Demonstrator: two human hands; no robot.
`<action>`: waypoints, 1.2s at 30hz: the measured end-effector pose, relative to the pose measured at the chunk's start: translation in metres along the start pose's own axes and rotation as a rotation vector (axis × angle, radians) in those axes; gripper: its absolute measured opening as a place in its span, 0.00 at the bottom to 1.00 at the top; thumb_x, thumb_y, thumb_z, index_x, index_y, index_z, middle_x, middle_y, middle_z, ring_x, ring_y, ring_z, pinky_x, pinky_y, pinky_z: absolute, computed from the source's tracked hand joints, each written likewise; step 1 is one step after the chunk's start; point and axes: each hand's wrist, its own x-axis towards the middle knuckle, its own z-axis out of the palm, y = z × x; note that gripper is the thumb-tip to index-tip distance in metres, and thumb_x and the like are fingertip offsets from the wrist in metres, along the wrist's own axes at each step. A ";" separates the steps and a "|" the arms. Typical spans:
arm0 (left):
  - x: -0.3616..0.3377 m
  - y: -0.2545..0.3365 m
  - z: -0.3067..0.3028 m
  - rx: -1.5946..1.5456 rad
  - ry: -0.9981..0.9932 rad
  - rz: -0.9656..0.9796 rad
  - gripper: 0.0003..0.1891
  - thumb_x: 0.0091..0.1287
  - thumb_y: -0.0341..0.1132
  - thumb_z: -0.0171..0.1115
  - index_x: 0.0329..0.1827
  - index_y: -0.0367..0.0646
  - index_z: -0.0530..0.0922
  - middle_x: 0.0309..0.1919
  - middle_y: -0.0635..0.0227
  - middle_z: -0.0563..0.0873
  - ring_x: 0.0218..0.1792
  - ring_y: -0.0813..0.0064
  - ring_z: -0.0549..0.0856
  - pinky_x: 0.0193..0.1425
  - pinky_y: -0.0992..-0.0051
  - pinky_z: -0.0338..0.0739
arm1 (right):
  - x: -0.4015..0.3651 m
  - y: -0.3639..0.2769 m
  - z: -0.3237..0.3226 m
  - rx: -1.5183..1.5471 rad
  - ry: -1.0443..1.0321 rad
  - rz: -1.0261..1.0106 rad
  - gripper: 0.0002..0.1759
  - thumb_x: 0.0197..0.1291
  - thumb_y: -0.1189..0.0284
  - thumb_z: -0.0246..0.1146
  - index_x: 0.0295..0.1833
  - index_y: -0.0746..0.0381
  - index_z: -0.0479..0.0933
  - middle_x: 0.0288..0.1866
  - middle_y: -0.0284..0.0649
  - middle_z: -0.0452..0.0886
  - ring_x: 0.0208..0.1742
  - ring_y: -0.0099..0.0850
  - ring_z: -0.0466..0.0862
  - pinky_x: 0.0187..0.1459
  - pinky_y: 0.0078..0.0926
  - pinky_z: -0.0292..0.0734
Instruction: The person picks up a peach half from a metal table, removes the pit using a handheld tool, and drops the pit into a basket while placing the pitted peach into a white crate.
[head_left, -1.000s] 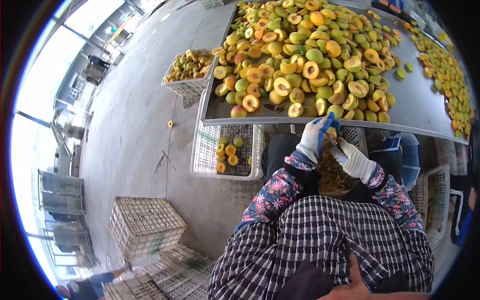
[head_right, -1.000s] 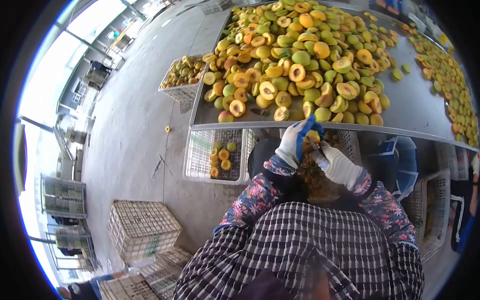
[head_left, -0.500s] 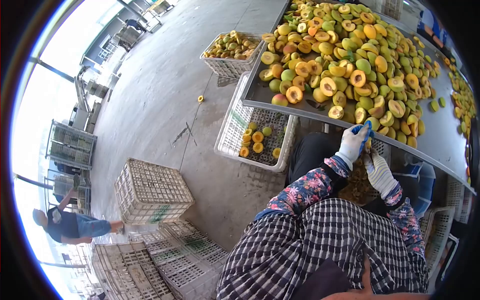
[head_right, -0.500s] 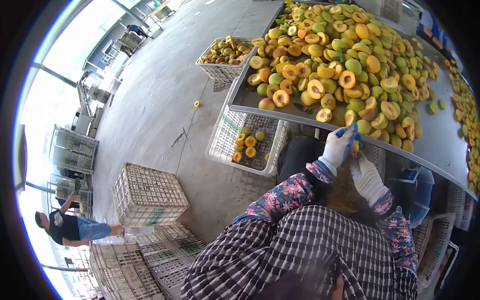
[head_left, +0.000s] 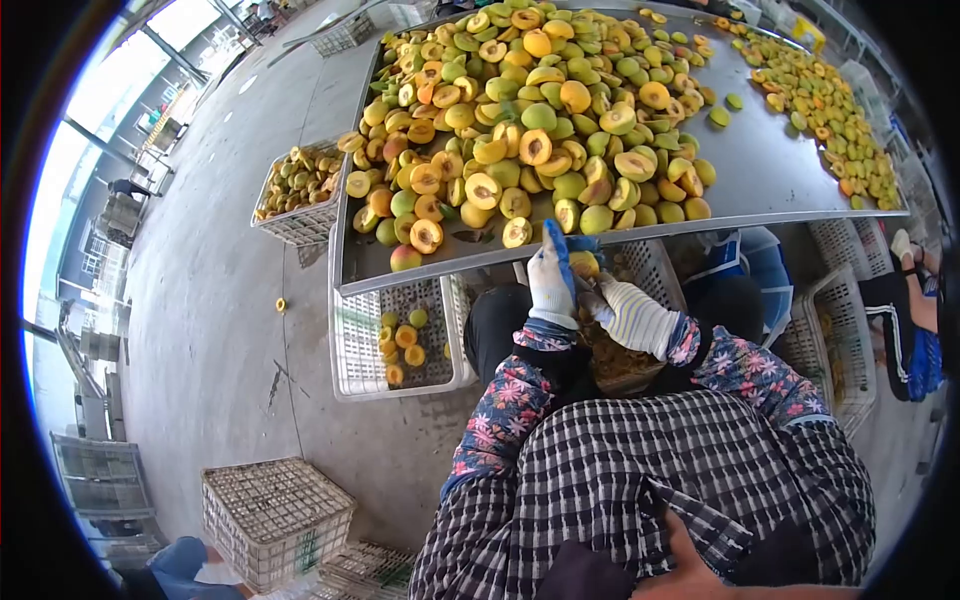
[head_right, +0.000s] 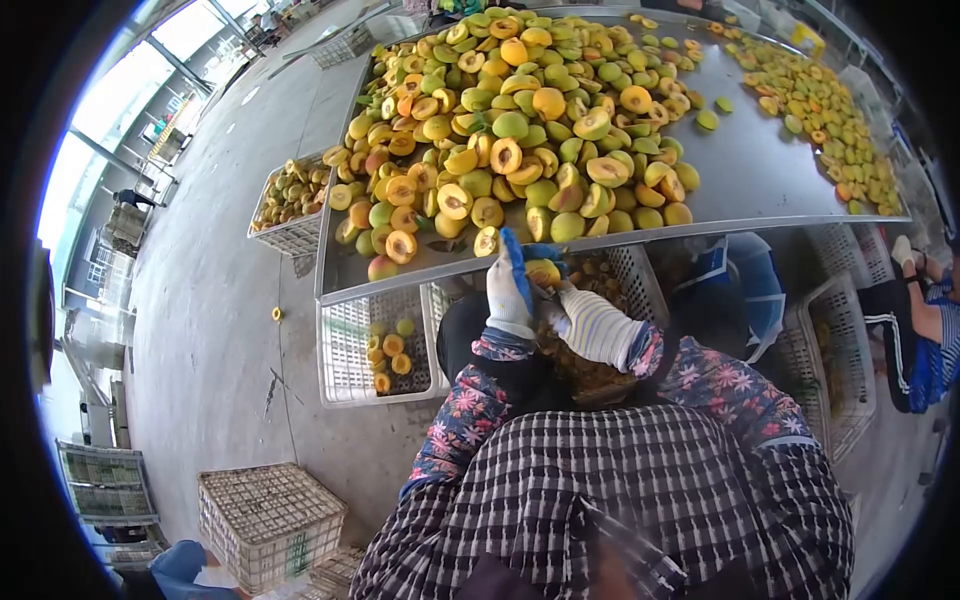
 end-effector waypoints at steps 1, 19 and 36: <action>0.005 -0.006 -0.007 -0.032 -0.016 0.049 0.32 0.80 0.54 0.43 0.40 0.28 0.81 0.30 0.55 0.88 0.29 0.63 0.89 0.37 0.66 0.87 | 0.000 -0.018 -0.004 0.190 -0.046 0.090 0.19 0.68 0.67 0.56 0.58 0.71 0.71 0.42 0.61 0.82 0.46 0.58 0.82 0.46 0.49 0.76; -0.022 0.048 -0.053 -0.030 -0.239 0.384 0.32 0.79 0.55 0.47 0.35 0.32 0.82 0.28 0.58 0.88 0.28 0.70 0.87 0.35 0.74 0.83 | 0.020 -0.079 0.005 0.945 -0.513 0.547 0.24 0.72 0.45 0.54 0.44 0.58 0.73 0.17 0.26 0.66 0.12 0.19 0.66 0.13 0.19 0.58; -0.063 0.023 -0.323 1.141 0.813 0.428 0.24 0.64 0.49 0.69 0.56 0.42 0.82 0.61 0.50 0.80 0.63 0.50 0.76 0.69 0.57 0.69 | -0.005 -0.003 -0.033 -0.142 -0.335 0.137 0.31 0.74 0.54 0.54 0.72 0.65 0.65 0.44 0.39 0.79 0.43 0.30 0.79 0.48 0.27 0.74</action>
